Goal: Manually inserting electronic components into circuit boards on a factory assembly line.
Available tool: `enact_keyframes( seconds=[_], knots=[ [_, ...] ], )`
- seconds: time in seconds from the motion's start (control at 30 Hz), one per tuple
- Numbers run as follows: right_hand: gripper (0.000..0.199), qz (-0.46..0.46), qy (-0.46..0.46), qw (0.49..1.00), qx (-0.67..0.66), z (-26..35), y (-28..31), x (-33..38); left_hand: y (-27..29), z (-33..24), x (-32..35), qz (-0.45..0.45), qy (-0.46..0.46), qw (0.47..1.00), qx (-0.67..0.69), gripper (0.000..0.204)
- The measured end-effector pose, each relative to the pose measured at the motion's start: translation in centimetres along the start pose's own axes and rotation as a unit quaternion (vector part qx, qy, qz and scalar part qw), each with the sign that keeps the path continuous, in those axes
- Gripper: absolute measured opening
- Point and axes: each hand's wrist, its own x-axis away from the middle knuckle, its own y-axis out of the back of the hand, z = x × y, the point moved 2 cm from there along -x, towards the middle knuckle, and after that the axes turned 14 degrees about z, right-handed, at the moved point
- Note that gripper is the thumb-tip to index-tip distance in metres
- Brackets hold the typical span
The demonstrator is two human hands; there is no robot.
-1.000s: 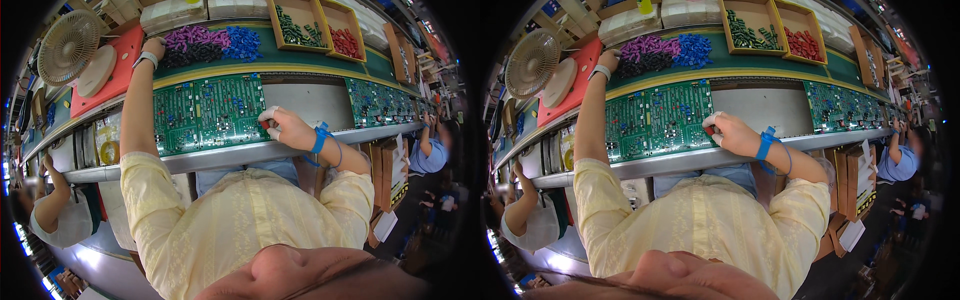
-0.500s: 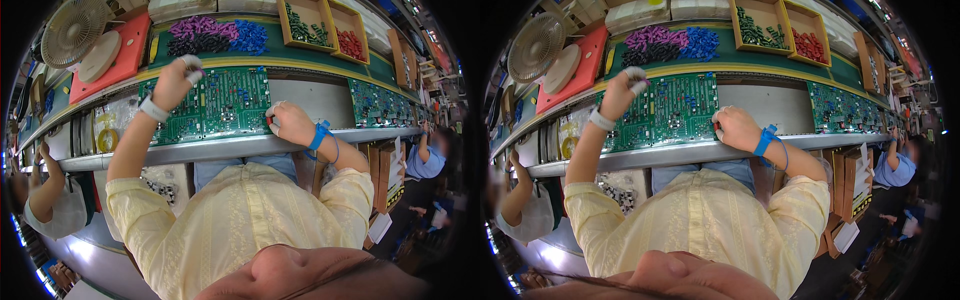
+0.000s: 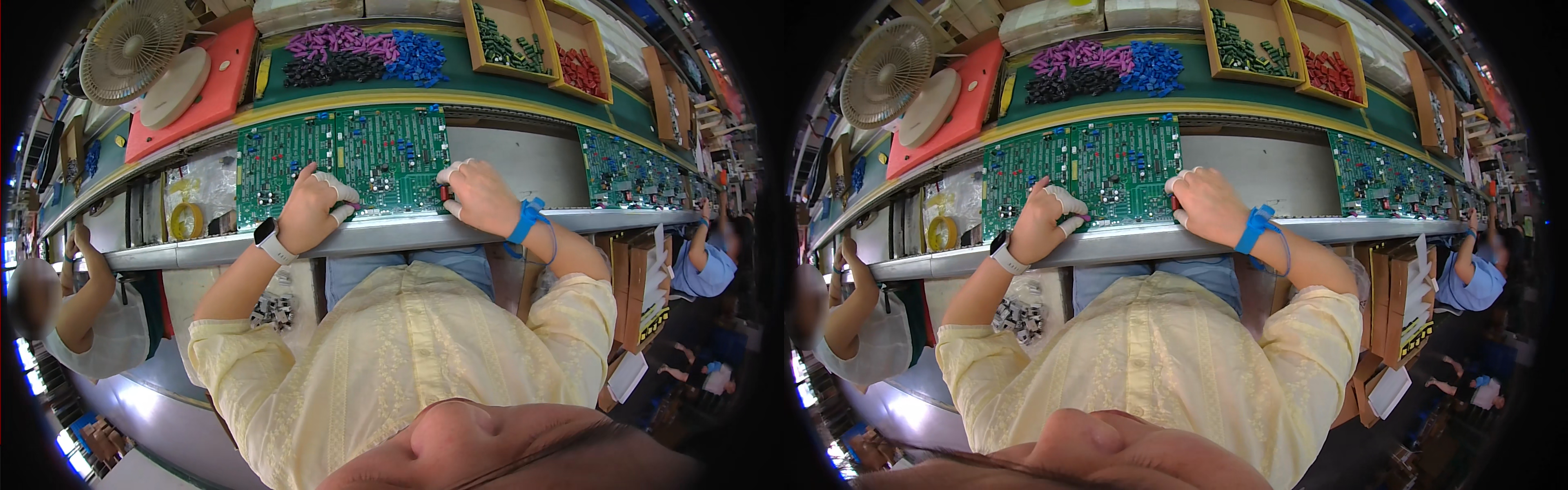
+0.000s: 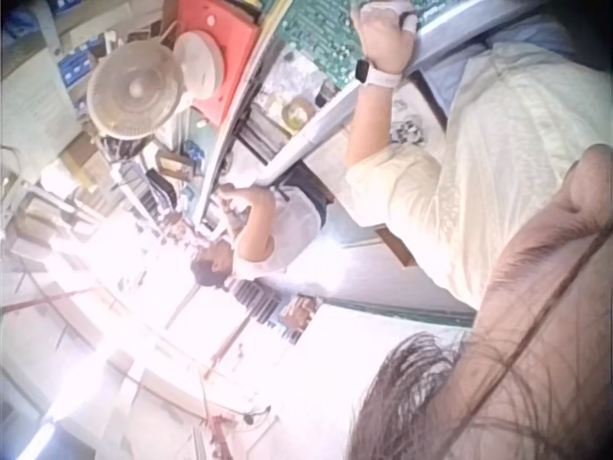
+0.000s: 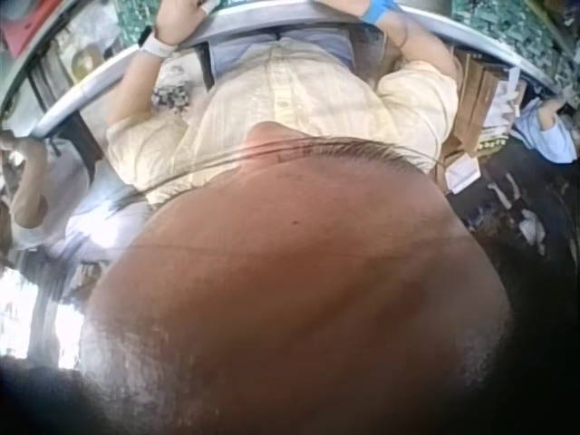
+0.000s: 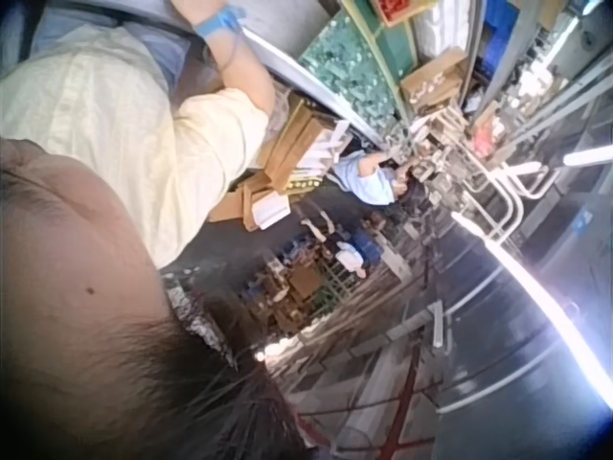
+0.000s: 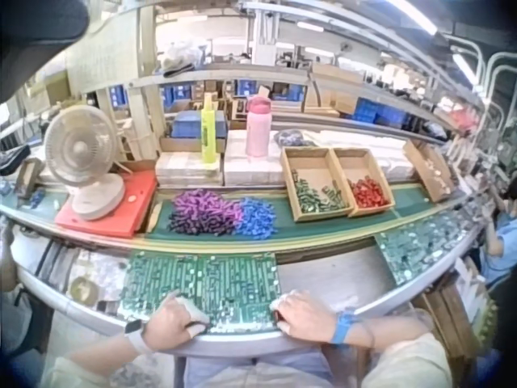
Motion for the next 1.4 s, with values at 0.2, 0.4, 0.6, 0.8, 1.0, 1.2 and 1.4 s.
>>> enact_keyframes(
  seconds=[0.2, 0.4, 0.6, 0.8, 1.0, 1.2, 1.4],
  knots=[
    [0.027, -0.112, -0.077, 0.990, -0.034, -9.7, 7.7, -1.7, -0.6, -0.1, -0.1, 0.014, -0.002, 1.000, -0.027, 0.013],
    [0.032, -0.104, -0.339, 0.933, 0.056, -24.0, 10.6, -5.0, -0.7, -0.1, -0.5, 0.009, -0.019, 0.999, -0.023, 0.013],
    [0.042, -0.044, -0.335, 0.941, -0.003, -26.3, 9.5, -8.2, -0.9, -0.3, -0.4, 0.023, -0.026, 0.999, -0.037, 0.013],
    [0.034, -0.065, -0.347, 0.934, -0.061, -26.1, 10.2, -8.3, -1.3, -0.8, -0.7, 0.025, -0.027, 0.997, -0.071, 0.009],
    [0.026, -0.085, -0.297, 0.947, -0.088, -27.1, 10.1, -7.7, -1.3, -1.5, -0.8, 0.029, -0.034, 0.996, -0.080, 0.014],
    [0.023, -0.172, -0.265, 0.940, -0.129, -27.0, 10.2, -6.3, 2.1, -2.7, -2.2, -0.029, -0.051, 0.998, -0.019, 0.028],
    [0.016, -0.148, 0.064, 0.976, -0.144, -10.7, 9.2, -5.3, 2.0, -0.9, -7.2, -0.062, -0.011, 0.970, 0.235, 0.030]
  ],
)
